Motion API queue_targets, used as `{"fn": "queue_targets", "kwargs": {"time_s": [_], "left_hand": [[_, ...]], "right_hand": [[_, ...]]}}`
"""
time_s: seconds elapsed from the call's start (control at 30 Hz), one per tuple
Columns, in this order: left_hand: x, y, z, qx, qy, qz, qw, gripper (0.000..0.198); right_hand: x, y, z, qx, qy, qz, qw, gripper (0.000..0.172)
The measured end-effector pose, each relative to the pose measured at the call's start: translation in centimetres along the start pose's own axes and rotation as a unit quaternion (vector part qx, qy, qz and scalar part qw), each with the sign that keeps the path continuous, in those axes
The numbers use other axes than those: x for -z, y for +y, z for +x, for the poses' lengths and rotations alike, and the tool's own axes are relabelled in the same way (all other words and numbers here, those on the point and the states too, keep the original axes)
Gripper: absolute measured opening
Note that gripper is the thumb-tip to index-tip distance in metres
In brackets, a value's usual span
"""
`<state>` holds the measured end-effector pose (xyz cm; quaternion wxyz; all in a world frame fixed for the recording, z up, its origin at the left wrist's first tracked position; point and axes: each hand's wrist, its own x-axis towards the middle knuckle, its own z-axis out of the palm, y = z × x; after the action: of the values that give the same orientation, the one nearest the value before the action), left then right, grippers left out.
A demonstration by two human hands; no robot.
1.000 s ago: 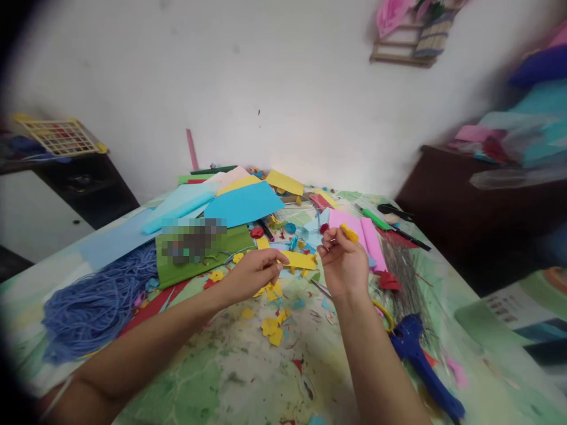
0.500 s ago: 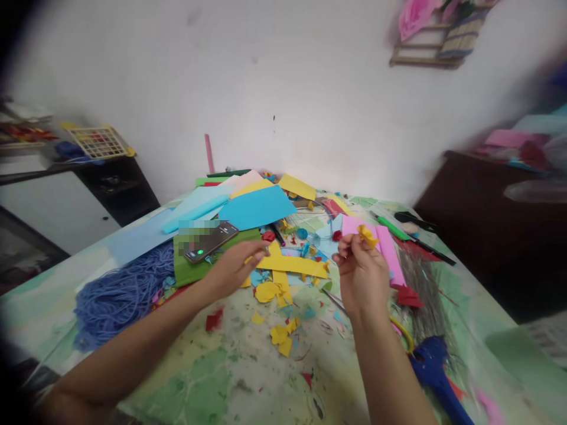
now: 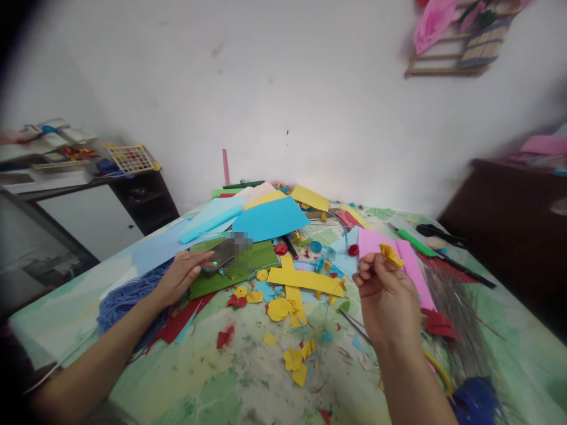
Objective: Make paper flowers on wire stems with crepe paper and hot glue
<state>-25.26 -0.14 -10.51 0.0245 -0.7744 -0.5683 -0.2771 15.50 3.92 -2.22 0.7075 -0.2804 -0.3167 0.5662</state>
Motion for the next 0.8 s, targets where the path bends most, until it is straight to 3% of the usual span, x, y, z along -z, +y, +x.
{"fn": "queue_targets", "kwargs": {"time_s": [0.33, 0.57, 0.67, 0.8], "left_hand": [[-0.5, -0.4, 1.4, 0.036, 0.002, 0.006, 0.999, 0.046], [-0.7, -0.4, 6.7, 0.043, -0.056, 0.009, 0.997, 0.053], [0.1, -1.3, 7.9, 0.063, -0.001, -0.022, 0.998, 0.055], [1.4, -2.7, 5.9, 0.062, 0.079, -0.032, 0.994, 0.055]], "right_hand": [[-0.1, -0.3, -0.1, 0.001, -0.003, 0.005, 1.000, 0.015], [0.0, -0.5, -0.2, 0.009, -0.005, -0.006, 1.000, 0.014], [0.0, -0.5, -0.2, 0.007, -0.010, -0.009, 1.000, 0.014], [0.0, -0.6, -0.2, 0.010, -0.010, -0.009, 1.000, 0.015]]}}
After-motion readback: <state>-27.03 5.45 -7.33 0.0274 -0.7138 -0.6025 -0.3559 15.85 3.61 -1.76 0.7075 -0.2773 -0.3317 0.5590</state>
